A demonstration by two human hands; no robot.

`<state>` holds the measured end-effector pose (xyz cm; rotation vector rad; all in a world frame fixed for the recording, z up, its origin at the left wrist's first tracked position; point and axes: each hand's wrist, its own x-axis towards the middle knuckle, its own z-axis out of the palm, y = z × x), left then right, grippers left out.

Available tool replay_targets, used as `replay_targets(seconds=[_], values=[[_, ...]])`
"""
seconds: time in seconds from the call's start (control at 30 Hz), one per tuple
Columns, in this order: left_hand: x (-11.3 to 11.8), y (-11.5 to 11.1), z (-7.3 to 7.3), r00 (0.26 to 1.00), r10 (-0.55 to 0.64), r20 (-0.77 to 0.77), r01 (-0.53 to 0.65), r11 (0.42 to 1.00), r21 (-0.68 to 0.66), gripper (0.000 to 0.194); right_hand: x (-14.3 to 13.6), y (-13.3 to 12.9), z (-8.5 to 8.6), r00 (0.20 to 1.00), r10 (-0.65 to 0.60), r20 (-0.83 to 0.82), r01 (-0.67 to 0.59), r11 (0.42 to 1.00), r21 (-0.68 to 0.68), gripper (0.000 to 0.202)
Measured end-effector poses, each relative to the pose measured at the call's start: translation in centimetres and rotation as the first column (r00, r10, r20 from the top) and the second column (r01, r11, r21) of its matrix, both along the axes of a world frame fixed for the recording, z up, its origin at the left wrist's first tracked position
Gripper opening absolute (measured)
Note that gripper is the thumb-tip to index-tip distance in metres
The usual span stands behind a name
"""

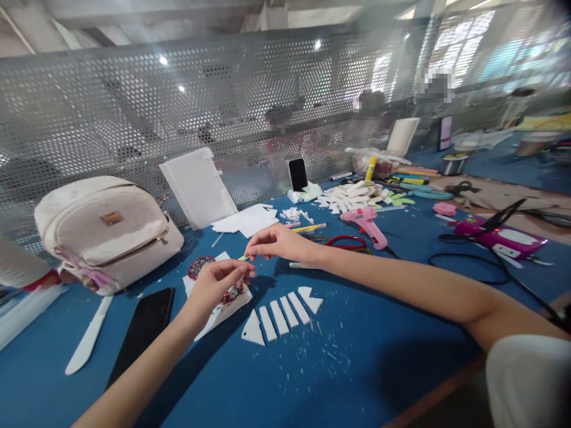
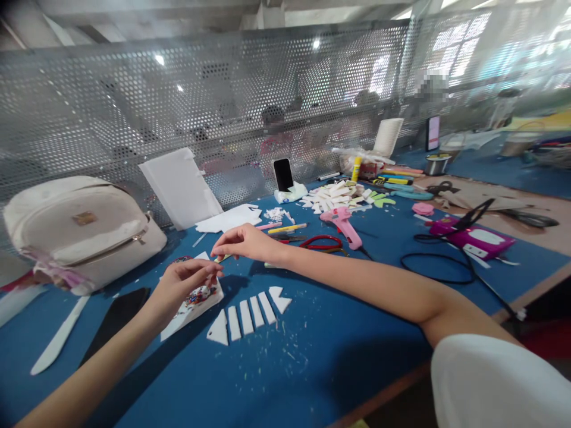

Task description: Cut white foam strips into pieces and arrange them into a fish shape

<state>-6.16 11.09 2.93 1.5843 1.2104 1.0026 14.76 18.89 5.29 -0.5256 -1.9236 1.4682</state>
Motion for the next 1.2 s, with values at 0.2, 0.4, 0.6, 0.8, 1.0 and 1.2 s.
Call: replay_targets(seconds=[0.2, 0.4, 0.6, 0.8, 1.0, 1.2], values=[[-0.5, 0.2, 0.4, 0.986, 0.081, 0.145, -0.081, 0.997, -0.005, 0.023, 0.0, 0.4, -0.3, 1.000, -0.027, -0.005, 0.026, 0.998, -0.049, 0.015], [-1.5, 0.6, 1.3, 0.941, 0.144, 0.308, -0.163, 0.986, 0.038, 0.025, 0.5, 2.2, -1.4, 0.997, -0.070, -0.016, 0.066, 0.986, -0.153, 0.025], [-1.3, 0.3, 1.4, 0.957, 0.117, 0.264, -0.111, 0.993, -0.037, 0.025, 0.5, 3.0, -1.7, 0.984, -0.140, -0.107, 0.119, 0.976, -0.185, 0.025], [-0.7, 0.1, 0.4, 0.988, 0.036, 0.153, -0.013, 0.989, -0.150, 0.028, 0.7, 1.4, 0.6, 0.977, -0.053, -0.208, 0.032, 0.994, -0.102, 0.024], [0.2, -0.3, -0.6, 0.995, -0.093, 0.046, 0.100, 0.975, -0.196, 0.026, -0.1, -1.0, 1.1, 0.978, 0.143, -0.149, -0.158, 0.983, -0.090, 0.026], [0.9, -0.7, 0.1, 0.993, -0.109, -0.037, 0.104, 0.987, -0.119, 0.026, -0.1, -0.8, 0.7, 0.984, 0.091, -0.154, -0.105, 0.991, -0.083, 0.023]])
